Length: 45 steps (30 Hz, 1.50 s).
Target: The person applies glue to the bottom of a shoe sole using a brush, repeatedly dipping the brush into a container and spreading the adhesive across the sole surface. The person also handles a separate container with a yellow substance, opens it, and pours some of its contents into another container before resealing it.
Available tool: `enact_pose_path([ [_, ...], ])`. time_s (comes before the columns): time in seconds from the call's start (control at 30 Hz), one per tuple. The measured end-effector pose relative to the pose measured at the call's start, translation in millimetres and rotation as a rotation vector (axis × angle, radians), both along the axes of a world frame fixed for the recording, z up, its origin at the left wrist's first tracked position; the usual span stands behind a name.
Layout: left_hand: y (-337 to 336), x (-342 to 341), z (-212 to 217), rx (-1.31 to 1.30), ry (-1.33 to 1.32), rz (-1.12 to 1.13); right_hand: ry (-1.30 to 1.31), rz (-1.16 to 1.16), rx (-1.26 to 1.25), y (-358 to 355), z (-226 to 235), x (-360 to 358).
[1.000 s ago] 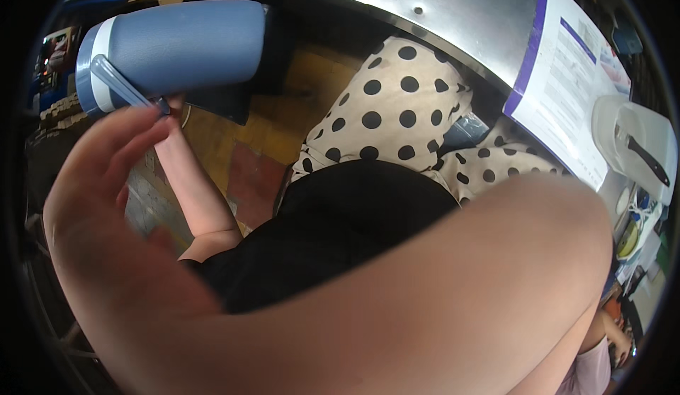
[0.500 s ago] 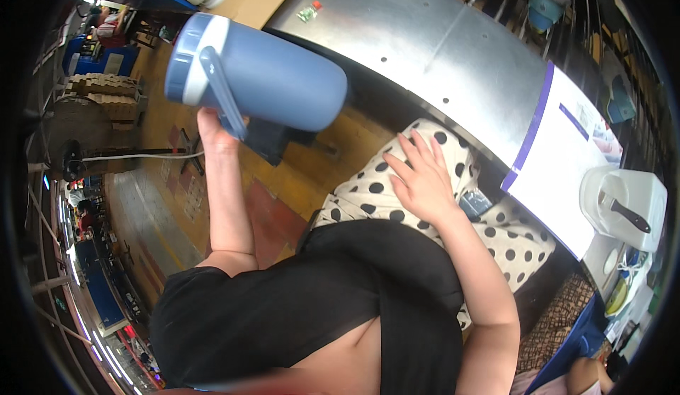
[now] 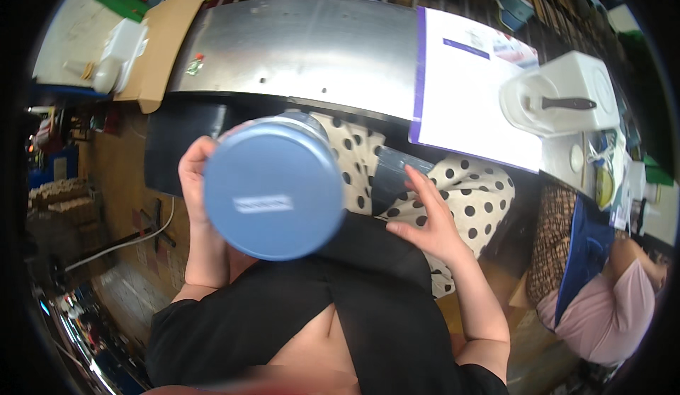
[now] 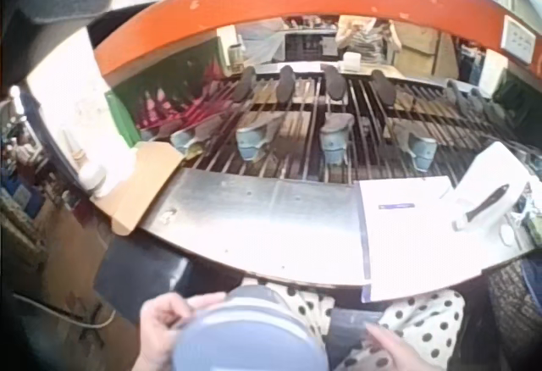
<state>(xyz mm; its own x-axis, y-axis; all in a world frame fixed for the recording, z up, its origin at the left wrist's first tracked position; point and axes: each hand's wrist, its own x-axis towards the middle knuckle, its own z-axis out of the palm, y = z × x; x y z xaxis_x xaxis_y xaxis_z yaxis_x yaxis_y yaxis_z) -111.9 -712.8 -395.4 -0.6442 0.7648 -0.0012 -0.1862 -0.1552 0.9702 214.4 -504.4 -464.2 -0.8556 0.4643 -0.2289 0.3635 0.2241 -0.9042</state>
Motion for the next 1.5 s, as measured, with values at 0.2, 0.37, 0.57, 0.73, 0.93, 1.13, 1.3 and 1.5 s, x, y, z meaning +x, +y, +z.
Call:
enact_pose_path([
  [0.2, 69.3, 81.0, -35.9, -0.077, -0.047, -0.267, 0.307, -0.013, 0.363, -2.9, 78.5, 12.4],
  [0.37, 109.3, 138.5, -77.0, -0.074, 0.010, -0.345, -0.059, -0.071, 0.443, 3.3, 85.8, 33.0],
  [0.57, 162.2, 176.0, -92.9, -0.013, 0.336, -0.468, -0.257, -0.316, 0.698, 6.8, 54.7, 58.5],
  [0.73, 207.7, 186.6, -112.6, -0.125, 0.281, -0.588, -0.311, -0.534, 0.643, 17.7, 9.5, 66.6],
  [0.93, 240.3, 158.3, -184.8, -0.272, 0.294, -1.044, -0.158, -0.615, 0.443, 60.1, -60.8, 90.3],
  [1.13, 250.4, 105.1, -308.6, -0.624, 0.399, -1.270, -0.145, -0.618, 0.045, 97.1, -95.8, 109.5],
  [1.3, 226.6, 121.9, -360.3, -1.164, 1.008, -1.522, -0.283, -0.523, -0.226, 125.7, -124.7, 102.4],
  [1.5, 228.9, 114.8, -377.2, -1.044, 0.980, -1.610, -0.525, -0.315, -0.413, 139.8, -144.5, 64.8],
])
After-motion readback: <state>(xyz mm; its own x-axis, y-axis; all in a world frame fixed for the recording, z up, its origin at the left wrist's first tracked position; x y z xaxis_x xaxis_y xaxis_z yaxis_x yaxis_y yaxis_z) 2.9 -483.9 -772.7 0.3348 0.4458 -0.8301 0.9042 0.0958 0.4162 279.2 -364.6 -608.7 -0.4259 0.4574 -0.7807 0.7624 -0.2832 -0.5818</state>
